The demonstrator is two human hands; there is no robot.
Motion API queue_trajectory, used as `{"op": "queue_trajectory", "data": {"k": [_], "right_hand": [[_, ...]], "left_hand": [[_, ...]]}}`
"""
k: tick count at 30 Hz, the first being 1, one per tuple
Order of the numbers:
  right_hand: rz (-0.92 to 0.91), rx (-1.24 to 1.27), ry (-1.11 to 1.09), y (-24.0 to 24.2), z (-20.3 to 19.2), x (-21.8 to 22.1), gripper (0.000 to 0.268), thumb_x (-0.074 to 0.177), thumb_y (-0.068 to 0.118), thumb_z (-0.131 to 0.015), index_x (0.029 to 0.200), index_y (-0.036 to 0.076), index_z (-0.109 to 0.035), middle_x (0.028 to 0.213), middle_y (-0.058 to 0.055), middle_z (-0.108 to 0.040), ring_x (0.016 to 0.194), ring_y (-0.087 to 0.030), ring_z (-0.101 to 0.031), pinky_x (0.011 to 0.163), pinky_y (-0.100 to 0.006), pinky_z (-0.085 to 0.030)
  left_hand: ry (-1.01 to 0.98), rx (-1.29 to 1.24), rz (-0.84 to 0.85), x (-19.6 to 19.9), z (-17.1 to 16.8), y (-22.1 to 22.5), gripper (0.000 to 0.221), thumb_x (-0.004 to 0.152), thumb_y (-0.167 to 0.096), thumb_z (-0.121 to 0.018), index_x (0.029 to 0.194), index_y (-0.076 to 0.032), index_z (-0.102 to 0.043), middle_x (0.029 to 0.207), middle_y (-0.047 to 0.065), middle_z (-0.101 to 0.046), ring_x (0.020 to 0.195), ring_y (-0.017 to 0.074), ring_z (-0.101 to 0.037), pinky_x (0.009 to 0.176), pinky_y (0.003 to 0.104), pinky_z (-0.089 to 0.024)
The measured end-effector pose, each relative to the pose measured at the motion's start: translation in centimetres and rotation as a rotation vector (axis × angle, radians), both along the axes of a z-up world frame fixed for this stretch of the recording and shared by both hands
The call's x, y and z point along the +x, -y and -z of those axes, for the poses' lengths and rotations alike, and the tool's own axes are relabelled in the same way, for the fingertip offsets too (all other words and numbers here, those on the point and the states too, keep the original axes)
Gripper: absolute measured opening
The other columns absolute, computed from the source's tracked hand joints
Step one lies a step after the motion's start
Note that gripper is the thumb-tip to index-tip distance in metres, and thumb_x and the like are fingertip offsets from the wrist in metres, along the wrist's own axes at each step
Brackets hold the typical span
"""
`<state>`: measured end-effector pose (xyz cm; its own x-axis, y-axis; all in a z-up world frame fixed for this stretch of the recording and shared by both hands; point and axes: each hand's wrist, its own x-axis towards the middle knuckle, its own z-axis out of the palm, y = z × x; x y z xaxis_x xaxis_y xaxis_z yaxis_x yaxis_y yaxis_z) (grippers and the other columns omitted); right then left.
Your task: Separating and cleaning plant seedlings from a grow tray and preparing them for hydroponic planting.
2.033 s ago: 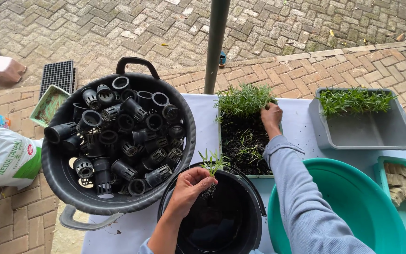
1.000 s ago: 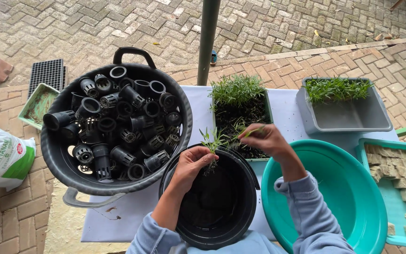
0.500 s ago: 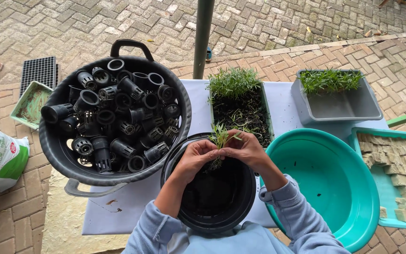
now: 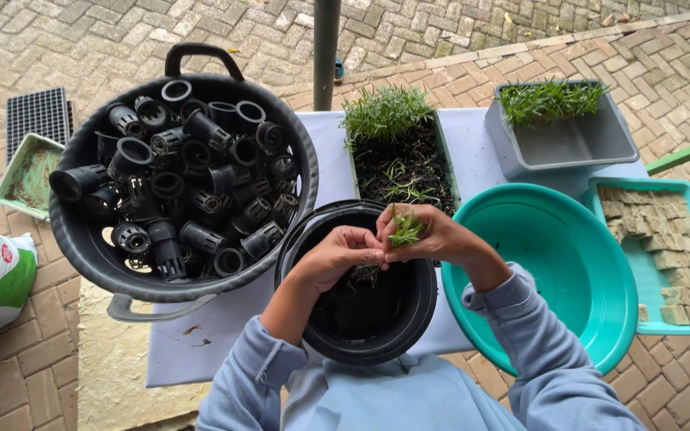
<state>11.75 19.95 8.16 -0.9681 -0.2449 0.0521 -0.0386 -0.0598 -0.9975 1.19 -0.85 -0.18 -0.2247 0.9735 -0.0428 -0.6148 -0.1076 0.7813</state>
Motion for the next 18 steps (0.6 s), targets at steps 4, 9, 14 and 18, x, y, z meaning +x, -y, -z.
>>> {"op": "queue_trajectory", "data": {"k": [4,9,14,18], "right_hand": [[-0.024,0.165,0.003,1.2,-1.3,-0.3,0.019,0.084,0.0,-0.085,0.099,-0.001,-0.074,0.107,-0.007,-0.066,0.093,-0.012,-0.069,0.077,-0.03,-0.06],[0.151,0.418,0.198,1.8,2.7,-1.5,0.019,0.081,0.01,-0.082,0.095,0.004,-0.071,0.083,-0.007,-0.076,0.072,-0.014,-0.074,0.066,-0.031,-0.063],[-0.052,0.934,0.053,3.9,6.7,-3.9,0.026,0.073,0.014,-0.083,0.094,0.003,-0.075,0.081,-0.014,-0.076,0.073,-0.025,-0.076,0.069,-0.037,-0.059],[-0.181,1.124,0.032,4.2,13.2,-6.0,0.031,0.068,0.011,-0.081,0.098,0.004,-0.077,0.088,-0.022,-0.074,0.087,-0.037,-0.073,0.075,-0.044,-0.057]], "left_hand": [[-0.034,-0.065,0.026,-0.7,-0.6,0.9,0.015,0.091,-0.015,-0.079,0.098,-0.002,-0.073,0.095,0.008,-0.077,0.091,0.0132,-0.072,0.088,0.026,-0.055],[-0.92,-0.373,-0.023,-1.2,0.5,2.2,0.023,0.091,-0.018,-0.071,0.111,-0.011,-0.078,0.103,0.009,-0.078,0.096,0.021,-0.071,0.087,0.034,-0.054],[-1.856,-0.652,0.471,2.4,11.4,0.5,0.023,0.091,-0.021,-0.066,0.108,-0.014,-0.08,0.112,0.011,-0.076,0.105,0.0292,-0.072,0.088,0.043,-0.057],[-1.824,-0.511,1.149,6.6,20.1,-2.7,0.03,0.09,-0.02,-0.065,0.117,-0.017,-0.077,0.125,0.011,-0.073,0.116,0.0305,-0.07,0.095,0.045,-0.056]]}}
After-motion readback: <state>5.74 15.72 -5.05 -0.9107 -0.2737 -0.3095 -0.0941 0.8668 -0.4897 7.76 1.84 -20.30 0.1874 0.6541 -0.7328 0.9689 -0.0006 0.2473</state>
